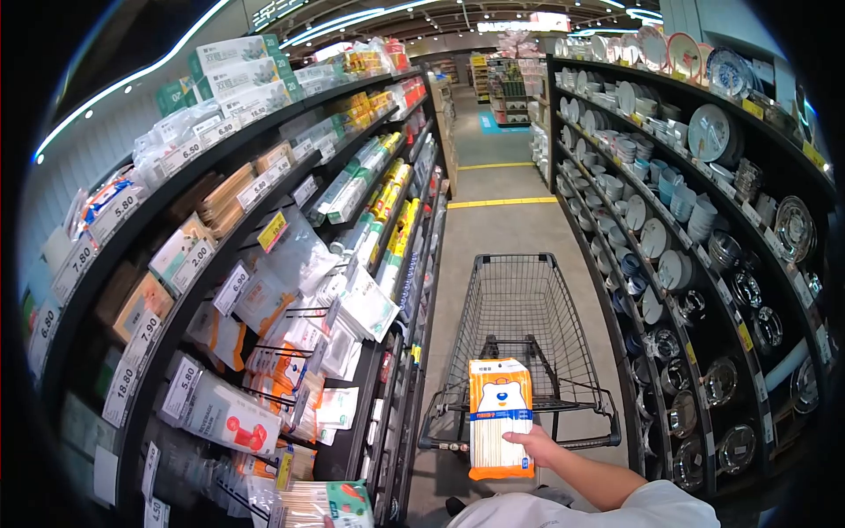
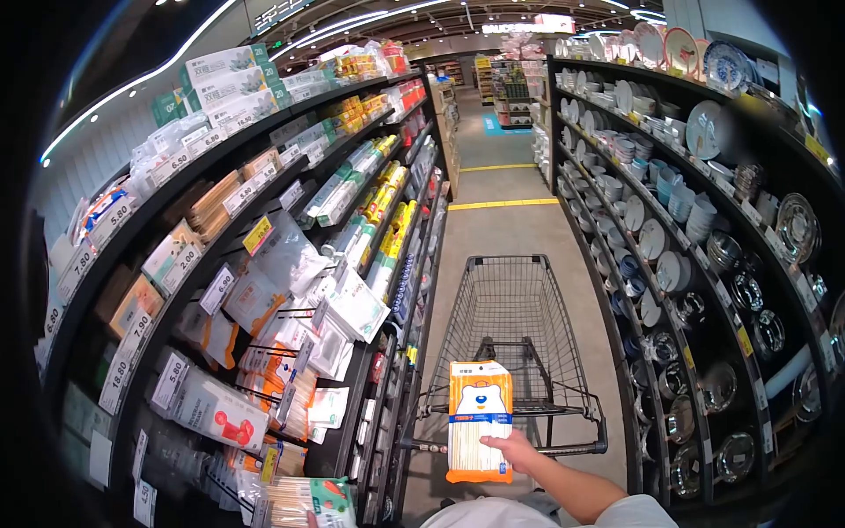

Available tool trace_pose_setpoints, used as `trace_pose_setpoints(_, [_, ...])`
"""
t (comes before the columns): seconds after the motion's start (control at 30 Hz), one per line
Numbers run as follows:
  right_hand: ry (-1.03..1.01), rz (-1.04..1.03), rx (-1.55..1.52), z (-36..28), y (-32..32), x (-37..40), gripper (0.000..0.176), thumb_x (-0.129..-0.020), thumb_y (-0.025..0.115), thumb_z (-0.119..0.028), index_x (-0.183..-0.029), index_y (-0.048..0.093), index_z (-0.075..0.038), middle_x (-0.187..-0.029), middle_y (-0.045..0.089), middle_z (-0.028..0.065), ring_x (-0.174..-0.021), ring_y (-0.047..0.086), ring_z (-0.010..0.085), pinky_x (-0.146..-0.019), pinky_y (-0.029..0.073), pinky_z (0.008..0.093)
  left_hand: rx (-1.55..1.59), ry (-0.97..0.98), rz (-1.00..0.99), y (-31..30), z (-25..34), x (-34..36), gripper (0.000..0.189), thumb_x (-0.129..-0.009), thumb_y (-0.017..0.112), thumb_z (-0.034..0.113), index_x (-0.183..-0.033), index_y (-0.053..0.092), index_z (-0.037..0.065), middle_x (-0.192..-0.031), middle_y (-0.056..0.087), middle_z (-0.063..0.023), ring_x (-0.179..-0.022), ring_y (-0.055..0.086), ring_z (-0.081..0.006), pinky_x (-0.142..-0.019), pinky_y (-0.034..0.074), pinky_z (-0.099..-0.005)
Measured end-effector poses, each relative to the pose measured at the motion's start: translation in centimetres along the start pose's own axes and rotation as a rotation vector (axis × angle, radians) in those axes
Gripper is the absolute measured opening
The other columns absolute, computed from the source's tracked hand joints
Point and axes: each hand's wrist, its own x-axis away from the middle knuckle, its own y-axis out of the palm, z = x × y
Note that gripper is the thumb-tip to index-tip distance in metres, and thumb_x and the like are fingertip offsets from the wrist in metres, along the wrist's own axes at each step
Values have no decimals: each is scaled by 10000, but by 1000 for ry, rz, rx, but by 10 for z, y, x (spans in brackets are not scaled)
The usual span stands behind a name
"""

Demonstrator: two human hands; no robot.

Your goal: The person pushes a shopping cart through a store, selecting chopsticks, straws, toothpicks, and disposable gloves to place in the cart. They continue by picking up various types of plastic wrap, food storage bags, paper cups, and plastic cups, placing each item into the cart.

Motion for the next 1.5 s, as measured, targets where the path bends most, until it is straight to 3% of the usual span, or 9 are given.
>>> trace_pose_setpoints(0.37, [5,-59,-18,7,-10,-3,387,-921,693,-46,-1295,610,8,-1212,696,112,-1076,689,229,-953,563,405,-132,-540,-181,3,-106,56,456,-1096,400,322,-1356,562,-16,-1301,636,-194,-1195,610,-307,-1025,496,-455])
trace_pose_setpoints(0.47, [40,-110,-57,4,-17,-4,394,-915,690,-39,-1298,607,8,-1213,698,115,-1083,694,241,-969,561,413,-845,-206,-459,35,-84,63,401,-1068,485,243,-1347,574,-31,-1295,661,-147,-1147,646,-265,-997,521,-371])
trace_pose_setpoints(0.53, [58,-143,-67,4,-17,-3,405,-907,692,-31,-1301,605,7,-1219,698,118,-1092,695,248,-979,558,417,-555,-475,-178,39,-97,28,425,-1022,588,196,-1379,556,-31,-1337,654,-99,-1127,661,-226,-971,529,-304])
trace_pose_setpoints(0.6, [59,-154,-44,-2,-14,3,419,-897,695,-23,-1304,603,5,-1228,695,122,-1102,695,255,-987,555,421,-346,-207,-342,102,-82,43,546,-901,707,56,-1389,494,-66,-1322,627,-169,-1143,644,-252,-988,529,-394])
trace_pose_setpoints(0.73, [-42,-304,63,-29,25,25,505,-846,772,-68,-1315,594,-3,-1231,694,98,-1120,676,226,-993,535,398,-718,-183,-593,170,-67,23,401,-917,663,20,-1307,591,-39,-1219,689,-101,-1080,660,-183,-944,520,-334])
trace_pose_setpoints(0.87, [-121,-353,245,-39,59,30,510,-819,813,-90,-1283,613,-16,-1217,699,80,-1101,670,194,-999,521,372,-707,-240,-804,201,-88,-5,391,-975,633,80,-1348,562,-11,-1244,662,-90,-1127,630,-181,-985,500,-356])
trace_pose_setpoints(1.13, [-356,-63,242,-23,93,42,758,-806,835,-67,-1413,383,-25,-1279,605,93,-1178,609,193,-1020,500,372,-574,-317,-1040,243,-112,-13,493,-1015,644,234,-1418,477,4,-1357,589,-76,-1242,548,-185,-1071,443,-370])
trace_pose_setpoints(1.33, [-301,388,476,-13,91,45,701,-803,858,-215,-1311,450,41,-1198,638,159,-1108,639,225,-965,515,361,-517,-455,-943,274,-136,11,577,-914,675,-19,-1401,368,15,-1315,576,-139,-1239,575,-231,-1052,485,-390])
trace_pose_setpoints(1.5, [-432,401,578,-29,58,41,797,-858,806,-348,-1404,401,67,-1239,606,217,-1092,637,245,-936,521,366,-526,-595,-966,320,-140,15,559,-885,645,-37,-1400,428,-2,-1310,610,-139,-1182,631,-257,-1019,514,-403])
